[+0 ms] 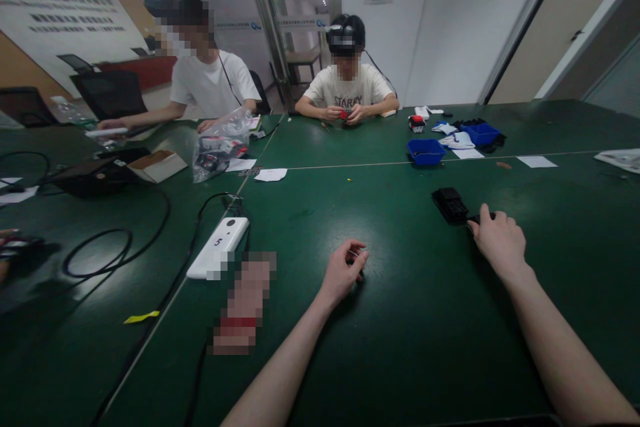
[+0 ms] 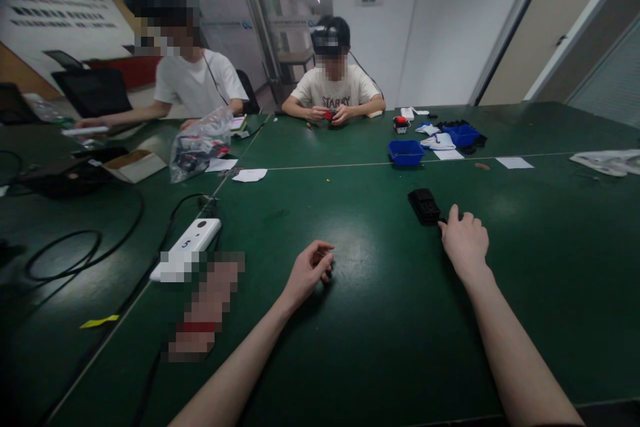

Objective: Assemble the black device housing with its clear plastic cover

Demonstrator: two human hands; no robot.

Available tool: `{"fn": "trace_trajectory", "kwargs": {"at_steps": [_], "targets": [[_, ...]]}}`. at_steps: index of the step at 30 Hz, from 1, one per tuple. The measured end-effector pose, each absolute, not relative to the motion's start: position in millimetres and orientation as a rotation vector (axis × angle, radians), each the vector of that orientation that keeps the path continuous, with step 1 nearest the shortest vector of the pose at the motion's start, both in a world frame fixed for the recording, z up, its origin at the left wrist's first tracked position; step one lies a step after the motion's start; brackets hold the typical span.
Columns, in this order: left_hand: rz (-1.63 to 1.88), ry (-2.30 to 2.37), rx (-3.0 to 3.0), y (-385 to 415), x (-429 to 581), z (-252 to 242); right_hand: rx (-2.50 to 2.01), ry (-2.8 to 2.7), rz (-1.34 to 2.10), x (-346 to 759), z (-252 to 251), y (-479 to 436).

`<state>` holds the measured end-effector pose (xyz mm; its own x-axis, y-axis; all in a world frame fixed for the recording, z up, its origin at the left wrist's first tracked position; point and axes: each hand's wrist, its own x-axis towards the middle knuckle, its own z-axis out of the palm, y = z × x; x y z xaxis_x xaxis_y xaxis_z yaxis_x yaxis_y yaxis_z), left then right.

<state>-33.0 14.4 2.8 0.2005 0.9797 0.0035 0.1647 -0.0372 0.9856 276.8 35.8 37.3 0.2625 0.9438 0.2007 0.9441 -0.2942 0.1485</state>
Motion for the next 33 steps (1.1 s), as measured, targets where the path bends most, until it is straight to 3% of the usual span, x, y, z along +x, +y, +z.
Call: {"fn": "trace_trajectory", "kwargs": {"at_steps": [7,15,19,33], "targets": [[0.984,1.181,1.437,14,-32,4,-2.246,-1.773,-0.305,260,50,36],[0.990,1.176,1.440,15,-32,3,-1.549,-1.648,0.883,186,35,27],[0.950,1.150,1.461,15,-33,3,-1.308,-1.601,1.250,149,21,10],[0.992,1.211,1.466,15,-33,6,-1.283,-1.672,1.450,145,9,11]]}}
